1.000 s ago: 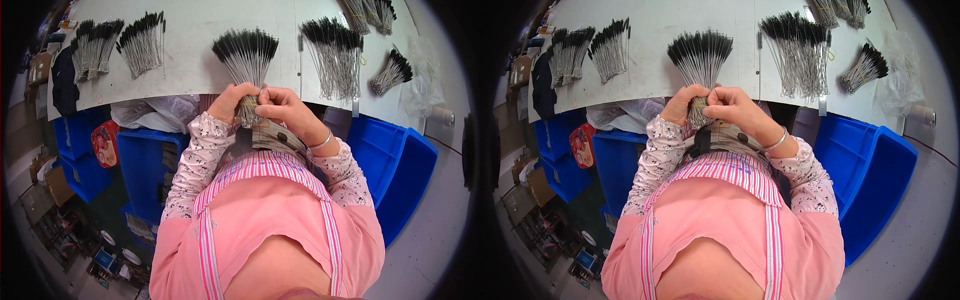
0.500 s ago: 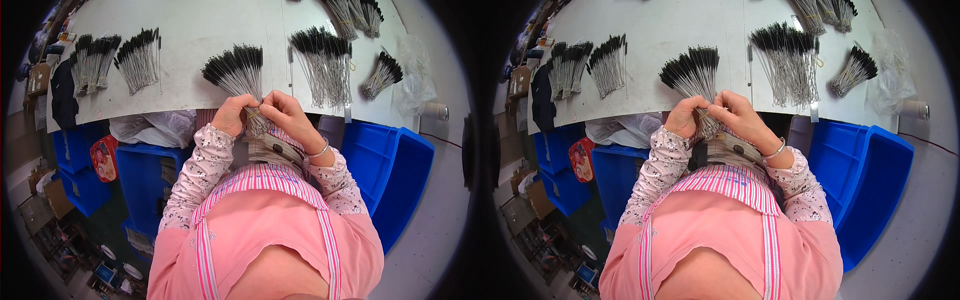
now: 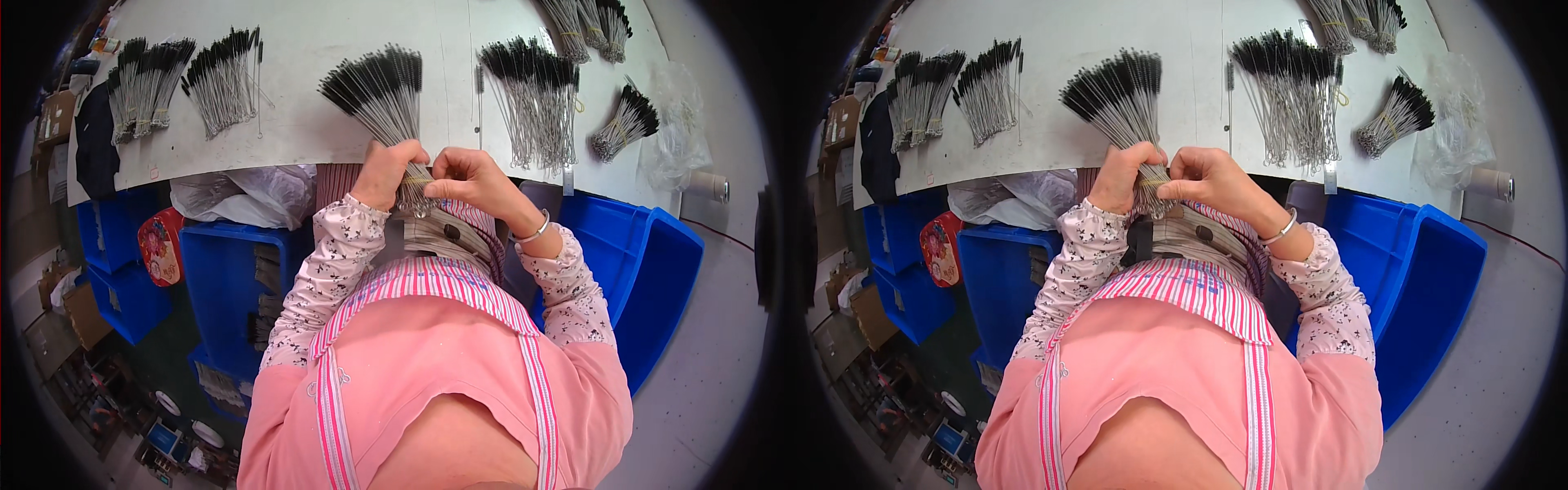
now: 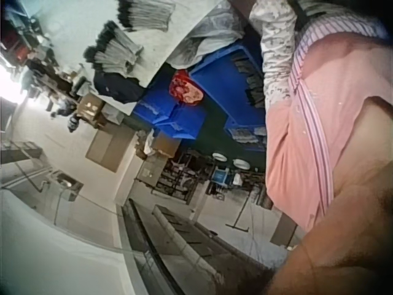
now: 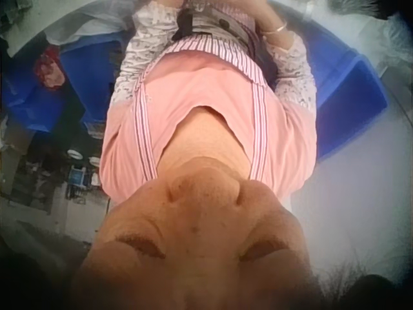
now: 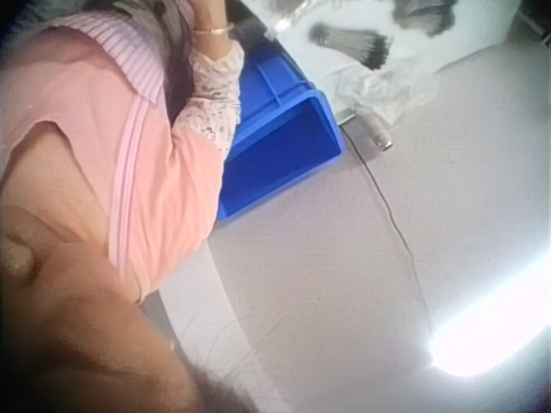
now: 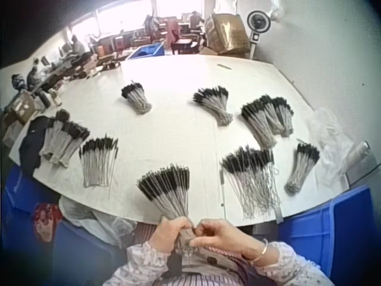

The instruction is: The person gathers bundles of metal wire brushes with black bristles from a white table. They align the bundles in their hands and secure them with rubber bands. The person places the finished bundles back on the table and repeats the process with new sets of brushes.

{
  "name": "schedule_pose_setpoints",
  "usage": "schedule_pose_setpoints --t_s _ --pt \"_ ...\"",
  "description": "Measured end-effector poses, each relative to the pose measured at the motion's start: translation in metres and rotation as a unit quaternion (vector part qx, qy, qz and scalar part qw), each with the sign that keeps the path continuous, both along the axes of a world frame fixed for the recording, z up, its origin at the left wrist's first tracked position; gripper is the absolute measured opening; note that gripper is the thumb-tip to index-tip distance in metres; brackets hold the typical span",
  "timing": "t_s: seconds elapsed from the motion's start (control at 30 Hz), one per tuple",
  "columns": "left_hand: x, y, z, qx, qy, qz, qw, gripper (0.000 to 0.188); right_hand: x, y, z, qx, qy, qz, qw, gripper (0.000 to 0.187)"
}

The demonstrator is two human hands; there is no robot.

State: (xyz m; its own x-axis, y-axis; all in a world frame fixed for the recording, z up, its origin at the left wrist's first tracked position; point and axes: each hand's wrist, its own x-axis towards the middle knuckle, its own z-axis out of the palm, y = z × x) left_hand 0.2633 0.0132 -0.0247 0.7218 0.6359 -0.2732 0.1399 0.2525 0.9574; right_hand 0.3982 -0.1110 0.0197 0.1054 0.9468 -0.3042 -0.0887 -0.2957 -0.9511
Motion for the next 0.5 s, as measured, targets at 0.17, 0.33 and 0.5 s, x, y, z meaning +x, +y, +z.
schedule_pose_setpoints --t_s 0.17,0.33,0.5 --pt "0.004 0.001 0.025 -0.016 0.061 0.024 0.998 0.009 -0.011 0.003 0.003 0.010 -0.017 -0.018 1.000 0.024" --pt "0.002 -0.003 0.018 0.169 0.083 -0.020 0.982 0.010 -0.008 0.003 0.011 0.008 -0.152 0.089 0.984 0.026" --pt "0.007 0.004 0.027 0.170 0.085 0.022 0.982 0.011 -0.026 0.003 0.028 0.145 -0.315 0.068 0.935 0.029"
